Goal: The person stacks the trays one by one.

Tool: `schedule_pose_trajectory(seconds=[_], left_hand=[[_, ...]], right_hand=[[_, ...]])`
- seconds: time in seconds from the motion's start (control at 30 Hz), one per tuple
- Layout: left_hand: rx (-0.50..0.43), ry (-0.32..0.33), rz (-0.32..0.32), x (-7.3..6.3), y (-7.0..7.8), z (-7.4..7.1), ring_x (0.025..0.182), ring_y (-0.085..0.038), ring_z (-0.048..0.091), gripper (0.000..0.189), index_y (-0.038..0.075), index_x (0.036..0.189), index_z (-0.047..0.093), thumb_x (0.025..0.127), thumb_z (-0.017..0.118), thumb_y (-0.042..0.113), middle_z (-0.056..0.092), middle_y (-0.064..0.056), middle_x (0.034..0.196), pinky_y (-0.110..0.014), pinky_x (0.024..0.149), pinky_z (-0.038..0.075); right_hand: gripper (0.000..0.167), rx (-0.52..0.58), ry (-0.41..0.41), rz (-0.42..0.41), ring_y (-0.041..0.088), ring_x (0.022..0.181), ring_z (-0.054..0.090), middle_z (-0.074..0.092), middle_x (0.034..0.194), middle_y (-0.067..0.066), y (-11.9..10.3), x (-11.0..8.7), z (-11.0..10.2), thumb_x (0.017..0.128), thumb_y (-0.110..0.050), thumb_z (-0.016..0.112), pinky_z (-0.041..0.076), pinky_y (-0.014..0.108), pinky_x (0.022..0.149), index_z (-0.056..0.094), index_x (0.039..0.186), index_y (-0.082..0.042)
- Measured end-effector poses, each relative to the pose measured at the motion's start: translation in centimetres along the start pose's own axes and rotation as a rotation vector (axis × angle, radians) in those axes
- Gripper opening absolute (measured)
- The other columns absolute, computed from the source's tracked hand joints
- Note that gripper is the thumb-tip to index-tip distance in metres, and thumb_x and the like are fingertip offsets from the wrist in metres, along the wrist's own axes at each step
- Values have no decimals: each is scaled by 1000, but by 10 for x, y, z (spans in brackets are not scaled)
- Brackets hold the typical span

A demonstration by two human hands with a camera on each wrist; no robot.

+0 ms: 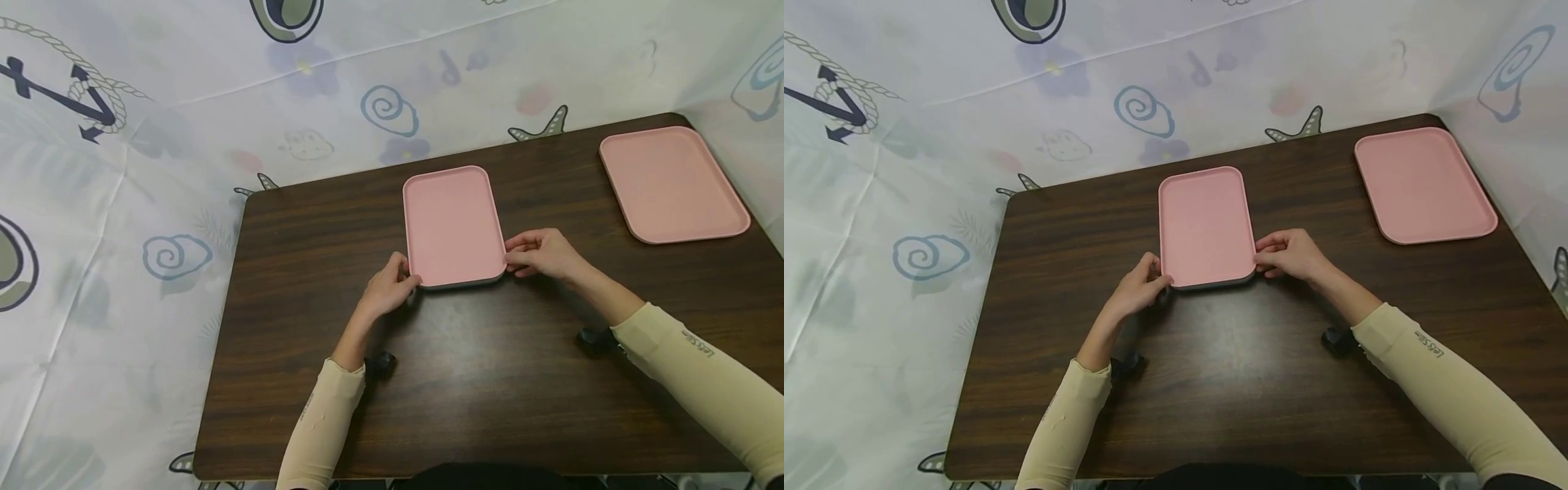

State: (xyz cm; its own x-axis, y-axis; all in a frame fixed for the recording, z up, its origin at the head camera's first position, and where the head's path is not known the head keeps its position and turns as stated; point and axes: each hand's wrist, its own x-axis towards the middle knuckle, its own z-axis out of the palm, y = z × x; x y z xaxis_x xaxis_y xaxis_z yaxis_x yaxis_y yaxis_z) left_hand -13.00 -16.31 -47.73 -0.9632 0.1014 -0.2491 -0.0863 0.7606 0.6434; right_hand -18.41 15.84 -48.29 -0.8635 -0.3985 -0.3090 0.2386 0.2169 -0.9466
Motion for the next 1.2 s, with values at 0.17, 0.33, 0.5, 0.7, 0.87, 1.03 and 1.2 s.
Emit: schedule_pose_trajectory(seconds=[0.17,0.33,0.5,0.7,0.87,1.03,1.2], left_hand=[[-27,12,8,1,-2,0,63,-18,53,27,14,107,46,92,58,34,58,1,70,-33,61,39],[-71,13,-3,0,-3,1,60,-18,55,25,16,106,46,94,59,34,58,0,71,-32,57,40],[-121,19,-10,0,-3,0,55,-17,55,25,17,106,46,94,60,34,56,-1,67,-31,54,41],[-164,4,-14,-1,-5,4,52,-17,54,25,17,108,45,95,60,33,54,-1,65,-30,52,41],[-177,2,-11,-3,-5,6,52,-17,54,25,16,108,45,96,59,32,54,-2,64,-31,52,40],[-147,27,16,-4,-4,8,55,-17,57,26,15,110,44,96,59,32,56,-2,67,-31,53,41],[-111,65,36,-6,-5,10,59,-17,58,28,13,111,45,96,59,33,57,-1,73,-32,55,41]], right_hand=[[44,6,-2,7,17,79,71,72,96,11,1,2,0,90,-9,71,57,39,72,56,124,14],[44,12,-1,14,16,78,71,71,94,10,2,4,0,90,-9,71,57,39,73,56,124,13],[45,38,2,7,17,78,71,71,92,9,1,4,1,90,-7,71,57,38,72,55,125,14],[45,54,1,15,16,79,71,72,93,9,8,3,1,91,-8,71,57,36,72,54,127,13],[43,50,4,7,17,78,72,72,92,9,11,2,1,91,-9,71,57,37,72,55,124,13],[40,55,13,1,17,78,72,72,91,9,11,0,1,91,-8,69,57,36,70,56,123,13],[42,58,6,1,18,78,72,72,92,10,10,-2,2,93,-10,68,57,35,70,55,125,13]])
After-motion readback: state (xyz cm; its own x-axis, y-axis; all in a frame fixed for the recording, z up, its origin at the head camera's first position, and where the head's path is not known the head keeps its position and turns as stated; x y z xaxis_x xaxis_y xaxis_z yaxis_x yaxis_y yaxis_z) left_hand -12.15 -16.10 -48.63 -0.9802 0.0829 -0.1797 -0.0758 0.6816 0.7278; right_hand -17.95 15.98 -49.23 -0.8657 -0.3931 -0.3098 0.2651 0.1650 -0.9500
